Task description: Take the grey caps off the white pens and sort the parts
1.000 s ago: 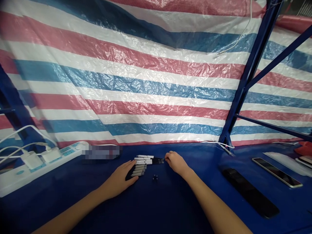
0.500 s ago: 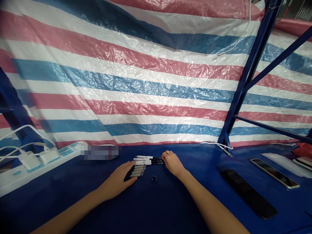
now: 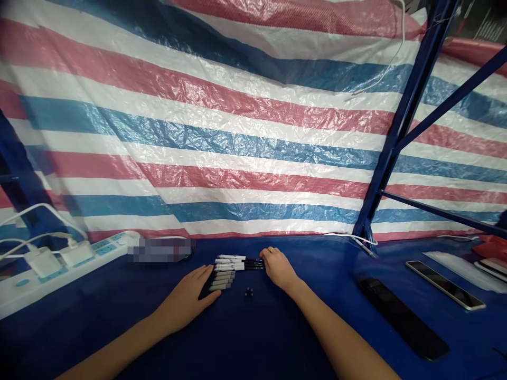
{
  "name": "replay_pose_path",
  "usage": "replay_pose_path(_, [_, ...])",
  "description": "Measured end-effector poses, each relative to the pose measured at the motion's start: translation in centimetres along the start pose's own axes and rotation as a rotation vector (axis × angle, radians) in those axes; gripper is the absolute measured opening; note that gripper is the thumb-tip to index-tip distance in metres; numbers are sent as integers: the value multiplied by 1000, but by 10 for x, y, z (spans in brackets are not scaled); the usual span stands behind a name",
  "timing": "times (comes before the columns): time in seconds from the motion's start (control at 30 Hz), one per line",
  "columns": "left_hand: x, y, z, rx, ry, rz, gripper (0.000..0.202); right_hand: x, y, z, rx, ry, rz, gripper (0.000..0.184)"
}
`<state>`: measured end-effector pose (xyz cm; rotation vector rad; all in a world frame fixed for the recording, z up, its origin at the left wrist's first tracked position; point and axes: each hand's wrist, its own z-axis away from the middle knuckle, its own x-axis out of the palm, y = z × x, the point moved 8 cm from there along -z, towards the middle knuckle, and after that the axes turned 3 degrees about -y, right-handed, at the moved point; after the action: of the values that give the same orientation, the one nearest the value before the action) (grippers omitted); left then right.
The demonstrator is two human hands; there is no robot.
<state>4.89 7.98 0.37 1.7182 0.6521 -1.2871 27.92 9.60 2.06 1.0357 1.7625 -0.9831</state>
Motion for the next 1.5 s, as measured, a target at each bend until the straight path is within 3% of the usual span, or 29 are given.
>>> replay_pose_path(0.33, [0, 2, 2, 14, 11, -60, 70, -12, -7, 9, -34, -153, -65, 28])
replay_pose_path(0.53, [-1, 4, 2, 36, 24, -130, 67, -14, -11, 14, -16, -241, -77, 24])
replay_pose_path(0.73, [-12, 19, 9, 101, 107, -223, 45, -15, -5, 19, 80, -334, -77, 17])
replay_pose_path(0.87, [-18, 27, 14, 122, 152, -285, 35, -10, -10, 28, 88, -501, -196, 10])
replay_pose_path(1.0, [-17, 30, 15, 144, 166, -310, 29, -1, -27, 37, 33, -676, -369, 30])
replay_pose_path(1.17, [-15, 29, 13, 165, 182, -305, 24, 2, -37, 35, 20, -680, -435, 44])
replay_pose_path(1.5, [-15, 24, 7, 158, 189, -279, 32, 6, -45, 32, 10, -650, -466, 43])
